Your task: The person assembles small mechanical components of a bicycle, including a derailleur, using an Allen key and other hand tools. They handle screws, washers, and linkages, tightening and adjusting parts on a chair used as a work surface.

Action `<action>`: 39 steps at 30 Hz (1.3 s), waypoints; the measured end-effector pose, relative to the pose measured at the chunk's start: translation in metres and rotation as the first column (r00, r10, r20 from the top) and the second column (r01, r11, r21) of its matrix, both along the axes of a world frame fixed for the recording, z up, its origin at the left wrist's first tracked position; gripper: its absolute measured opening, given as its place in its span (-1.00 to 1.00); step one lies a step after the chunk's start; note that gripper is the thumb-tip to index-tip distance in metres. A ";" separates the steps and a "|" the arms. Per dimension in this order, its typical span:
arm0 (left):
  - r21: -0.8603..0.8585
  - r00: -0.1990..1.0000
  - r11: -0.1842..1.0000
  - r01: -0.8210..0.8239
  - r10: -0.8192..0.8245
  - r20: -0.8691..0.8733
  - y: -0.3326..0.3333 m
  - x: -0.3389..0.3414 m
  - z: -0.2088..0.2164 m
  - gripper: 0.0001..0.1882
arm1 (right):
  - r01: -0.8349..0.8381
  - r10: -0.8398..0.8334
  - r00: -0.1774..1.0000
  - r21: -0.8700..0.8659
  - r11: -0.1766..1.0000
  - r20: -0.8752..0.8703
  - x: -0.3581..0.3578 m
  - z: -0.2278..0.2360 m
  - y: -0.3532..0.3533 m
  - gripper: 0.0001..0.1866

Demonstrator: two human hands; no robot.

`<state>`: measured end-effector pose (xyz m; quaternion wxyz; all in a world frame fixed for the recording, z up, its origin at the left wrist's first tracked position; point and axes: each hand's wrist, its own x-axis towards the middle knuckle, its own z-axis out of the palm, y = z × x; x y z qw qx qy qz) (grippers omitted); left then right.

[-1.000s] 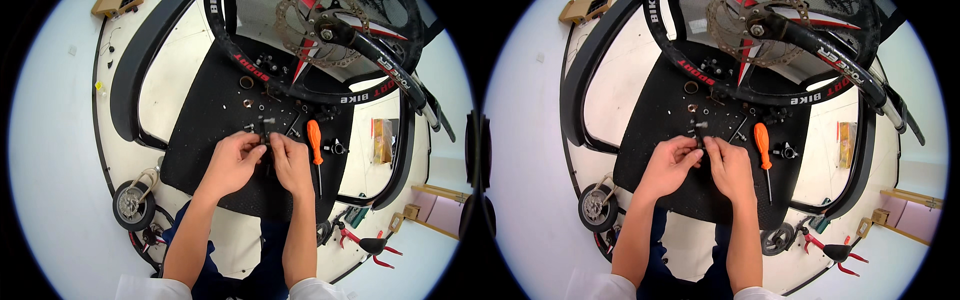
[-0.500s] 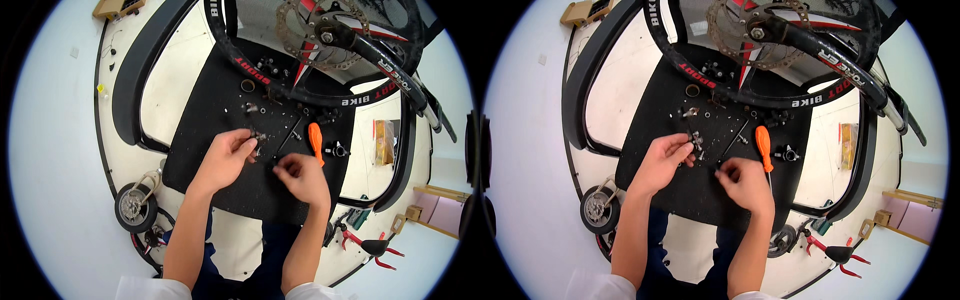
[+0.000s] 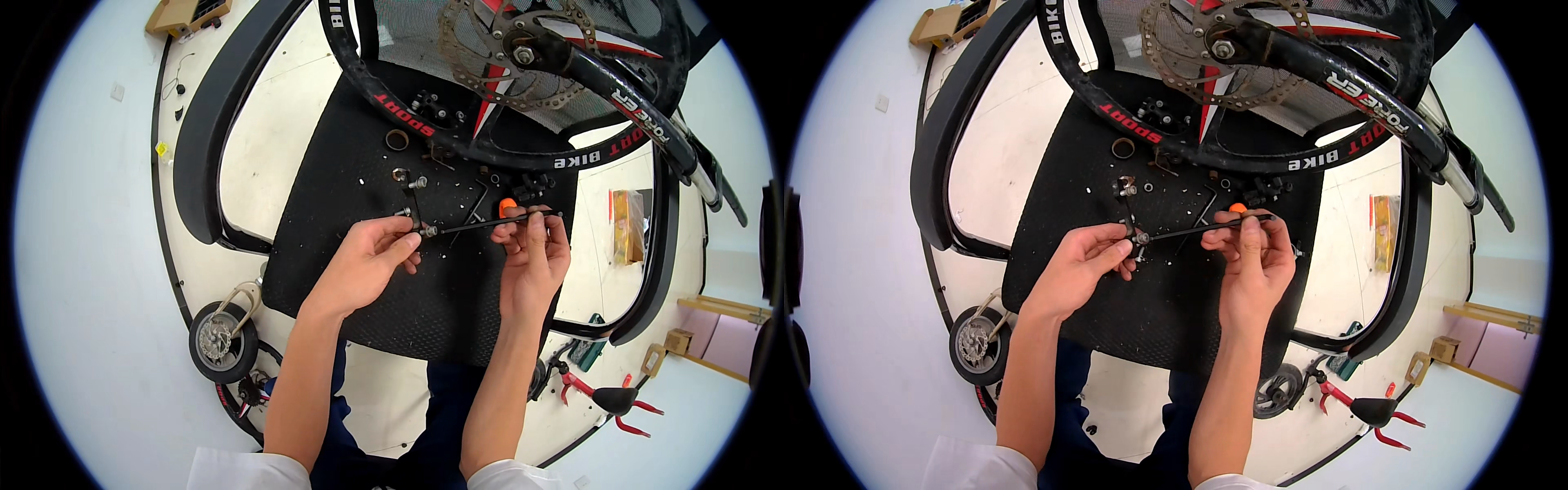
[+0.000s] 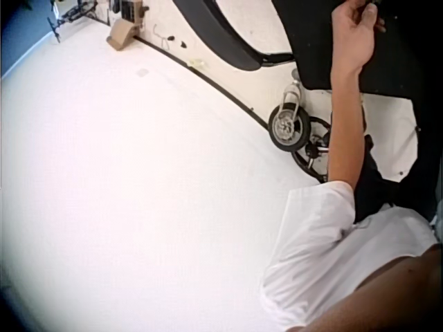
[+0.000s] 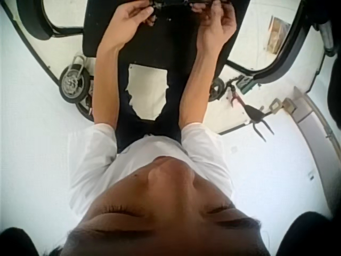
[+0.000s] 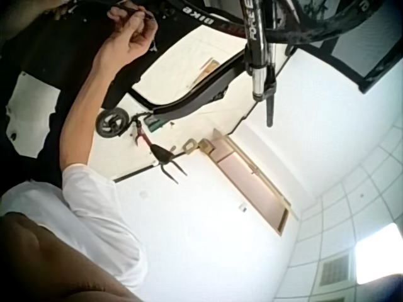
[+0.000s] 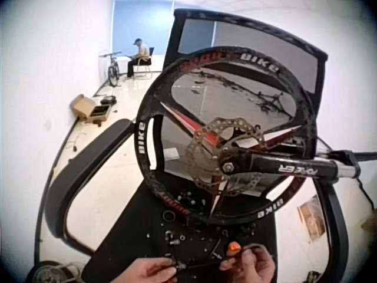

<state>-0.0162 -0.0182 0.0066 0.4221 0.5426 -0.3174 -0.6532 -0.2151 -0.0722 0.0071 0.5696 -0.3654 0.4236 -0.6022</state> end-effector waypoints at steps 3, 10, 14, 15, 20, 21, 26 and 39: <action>0.001 1.000 1.000 -0.016 0.016 -0.013 0.000 -0.002 0.002 -0.78 | -0.027 0.026 0.999 -0.027 0.999 -0.044 0.004 0.000 0.001 -0.86; -0.002 1.000 1.000 -0.006 0.006 -0.020 0.002 0.000 -0.002 -0.78 | -0.137 0.135 0.979 -0.002 0.991 -0.154 0.009 0.003 0.005 -0.86; 0.000 0.999 1.000 -0.027 0.027 -0.022 0.003 -0.002 -0.003 -0.77 | -0.202 0.208 0.959 0.054 0.978 -0.191 0.015 0.006 0.007 -0.87; 0.001 0.999 0.999 -0.038 0.038 -0.021 0.002 -0.001 -0.002 -0.77 | -0.196 0.204 0.959 0.061 0.979 -0.195 0.014 0.005 0.007 -0.86; -0.015 0.998 0.999 -0.044 0.043 -0.037 0.003 -0.001 -0.005 -0.77 | -0.149 0.160 0.965 0.066 0.987 -0.207 0.014 0.000 0.008 -0.85; -0.017 0.998 0.999 -0.050 0.049 -0.043 0.003 -0.002 -0.005 -0.77 | -0.146 0.154 0.967 0.056 0.988 -0.202 0.015 -0.002 0.008 -0.84; -0.046 0.994 0.996 -0.080 0.077 -0.073 0.003 -0.004 -0.004 -0.79 | -0.237 0.243 0.964 0.063 0.969 -0.112 0.028 0.005 0.010 -0.80; -0.043 0.991 0.995 -0.092 0.087 -0.104 0.001 -0.003 0.000 -0.79 | -0.212 0.217 0.972 0.065 0.975 -0.093 0.036 0.006 0.010 -0.81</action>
